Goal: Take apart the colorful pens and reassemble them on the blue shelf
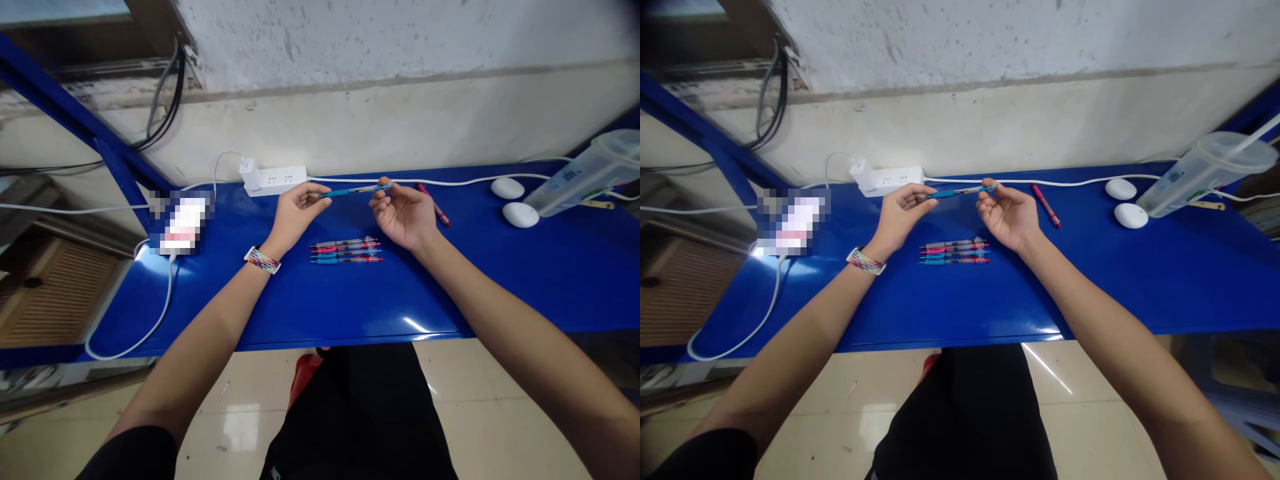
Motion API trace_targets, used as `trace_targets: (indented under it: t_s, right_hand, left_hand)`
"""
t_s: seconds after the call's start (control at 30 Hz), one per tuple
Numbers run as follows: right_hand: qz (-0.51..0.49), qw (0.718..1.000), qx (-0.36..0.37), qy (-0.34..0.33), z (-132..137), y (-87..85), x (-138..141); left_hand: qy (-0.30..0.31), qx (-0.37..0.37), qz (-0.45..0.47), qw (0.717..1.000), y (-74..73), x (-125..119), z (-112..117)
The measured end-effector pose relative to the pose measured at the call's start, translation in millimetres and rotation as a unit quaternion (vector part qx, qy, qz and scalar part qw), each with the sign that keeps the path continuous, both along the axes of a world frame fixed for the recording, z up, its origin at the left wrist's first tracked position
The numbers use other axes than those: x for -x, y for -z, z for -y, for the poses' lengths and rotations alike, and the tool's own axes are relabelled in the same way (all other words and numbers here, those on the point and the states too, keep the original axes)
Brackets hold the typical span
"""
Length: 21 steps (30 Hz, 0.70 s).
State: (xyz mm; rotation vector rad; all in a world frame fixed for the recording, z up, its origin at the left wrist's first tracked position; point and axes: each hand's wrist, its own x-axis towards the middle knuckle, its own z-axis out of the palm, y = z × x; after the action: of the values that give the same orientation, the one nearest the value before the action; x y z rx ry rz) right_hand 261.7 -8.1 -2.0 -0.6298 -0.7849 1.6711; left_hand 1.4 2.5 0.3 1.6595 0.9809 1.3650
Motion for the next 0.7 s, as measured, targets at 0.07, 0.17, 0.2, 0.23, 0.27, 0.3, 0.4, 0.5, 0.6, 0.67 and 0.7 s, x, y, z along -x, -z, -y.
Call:
trace_targets:
  t_s: [0.07,0.17,0.2,0.23,0.27,0.3,0.4,0.5,0.6,0.67,0.7]
  right_hand:
    - [0.010,1.000,0.009,0.019,0.4,-1.8,0.8]
    - [0.035,0.999,-0.002,0.035,1.9,-4.6,1.5]
    - [0.046,0.998,-0.009,0.036,2.3,-5.0,1.4]
    - [0.058,0.998,-0.016,0.036,2.7,-5.1,1.1]
    - [0.069,0.997,-0.023,0.035,2.9,-4.8,0.7]
    - [0.075,0.996,-0.029,0.034,3.1,-4.3,0.3]
    - [0.058,0.997,-0.036,0.033,3.6,-2.3,0.1]
    - [0.024,0.999,-0.034,0.031,3.5,-1.1,0.3]
    - [0.028,0.999,-0.035,0.024,2.2,-1.0,-0.5]
    - [0.042,0.998,-0.037,0.023,1.5,-1.4,-1.6]
    - [0.046,0.998,-0.037,0.023,1.3,-1.7,-2.1]
  left_hand:
    - [0.003,0.000,0.011,1.000,1.4,0.5,-1.1]
    - [-0.003,0.004,0.017,1.000,3.4,0.9,-3.2]
    - [-0.005,0.004,0.015,1.000,3.7,1.0,-3.7]
    - [-0.006,0.003,0.014,1.000,3.9,1.0,-4.0]
    - [-0.007,0.001,0.014,1.000,3.8,1.0,-4.1]
    - [-0.009,-0.001,0.013,1.000,3.5,1.0,-4.1]
    - [-0.013,-0.002,0.010,1.000,2.3,0.9,-3.6]
    - [-0.016,-0.004,0.008,1.000,1.2,0.5,-2.5]
    - [-0.016,-0.007,0.011,1.000,0.6,-0.1,-0.9]
    - [-0.010,-0.010,0.019,1.000,0.3,-0.6,-0.1]
    - [-0.008,-0.011,0.023,1.000,0.3,-0.9,0.2]
